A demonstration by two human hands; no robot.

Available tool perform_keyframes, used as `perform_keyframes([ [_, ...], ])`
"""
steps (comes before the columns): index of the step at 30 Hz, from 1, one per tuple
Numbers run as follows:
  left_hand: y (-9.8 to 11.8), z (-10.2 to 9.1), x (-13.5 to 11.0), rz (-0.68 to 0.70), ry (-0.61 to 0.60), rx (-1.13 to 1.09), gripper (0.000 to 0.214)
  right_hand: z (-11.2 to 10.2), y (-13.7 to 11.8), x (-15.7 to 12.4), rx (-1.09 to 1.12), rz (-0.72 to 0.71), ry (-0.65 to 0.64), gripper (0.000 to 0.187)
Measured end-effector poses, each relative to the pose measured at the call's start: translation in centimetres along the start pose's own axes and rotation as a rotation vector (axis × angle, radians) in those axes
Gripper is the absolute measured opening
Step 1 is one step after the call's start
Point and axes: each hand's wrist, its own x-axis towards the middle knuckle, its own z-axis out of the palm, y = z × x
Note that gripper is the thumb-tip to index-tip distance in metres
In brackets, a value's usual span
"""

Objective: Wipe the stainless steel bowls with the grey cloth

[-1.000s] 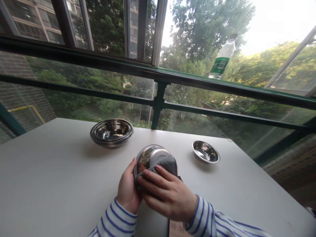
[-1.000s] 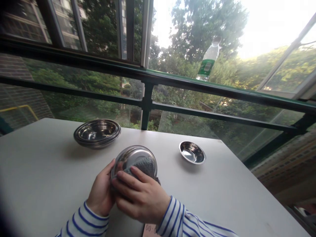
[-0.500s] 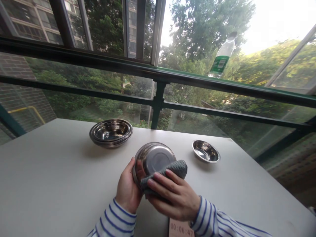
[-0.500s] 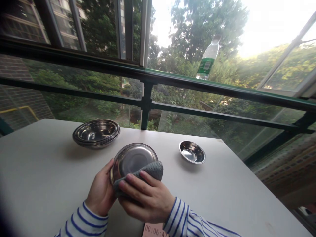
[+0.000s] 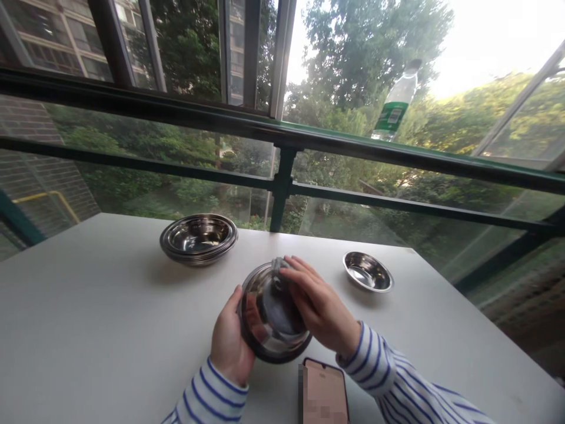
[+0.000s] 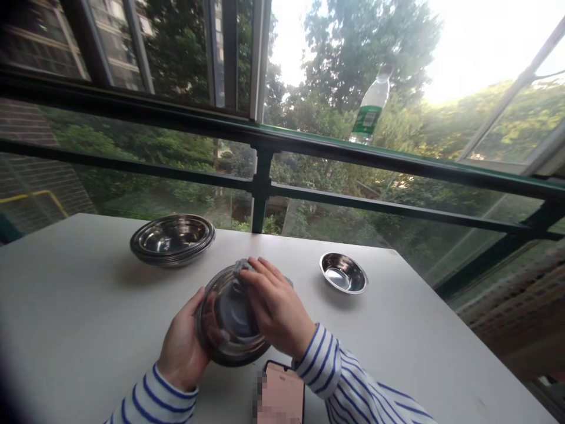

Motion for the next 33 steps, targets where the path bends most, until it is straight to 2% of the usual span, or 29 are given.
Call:
perform_keyframes([
  [4, 0.6, 0.4, -0.3, -0.023, 0.031, -0.031, 0.033, 0.2, -2.3, -2.1, -0.154, -0.23, -0.11, 0.033],
  [8, 0.8, 0.6, -0.3, -0.041, 0.134, -0.057, 0.024, 0.5, -3.7, -3.2, -0.277, -0.418, -0.074, 0.028],
  [10, 0.6, 0.6, -0.2, -0.062, 0.113, -0.044, 0.024, 0.5, -3.6, -3.1, -0.292, -0.441, -0.055, 0.028],
  [12, 0.3, 0.4, -0.3, -0.081, 0.023, -0.011, 0.028, 0.2, -3.1, -2.7, -0.268, -0.372, -0.065, 0.03],
  [15, -0.1, 0.3, -0.4, -0.068, -0.072, 0.036, 0.029, -0.3, -1.6, -1.7, -0.185, -0.187, -0.056, 0.035],
  [20, -0.4, 0.6, -0.7, -0.034, -0.04, 0.083, 0.028, -0.5, 1.2, 0.3, 0.162, 0.183, 0.043, 0.032],
  [23, -0.4, 0.6, -0.8, -0.012, -0.058, 0.094, 0.026, -0.5, 1.2, 1.7, 0.258, 0.244, -0.011, 0.029],
  [28, -0.4, 0.4, -0.6, 0.015, -0.094, 0.085, 0.024, -0.9, -0.9, 3.3, 0.103, 0.022, -0.131, 0.031],
  [33, -0.1, 0.5, -0.6, 0.036, -0.088, 0.014, 0.024, -0.6, -2.8, 2.7, -0.091, -0.218, -0.202, 0.03],
])
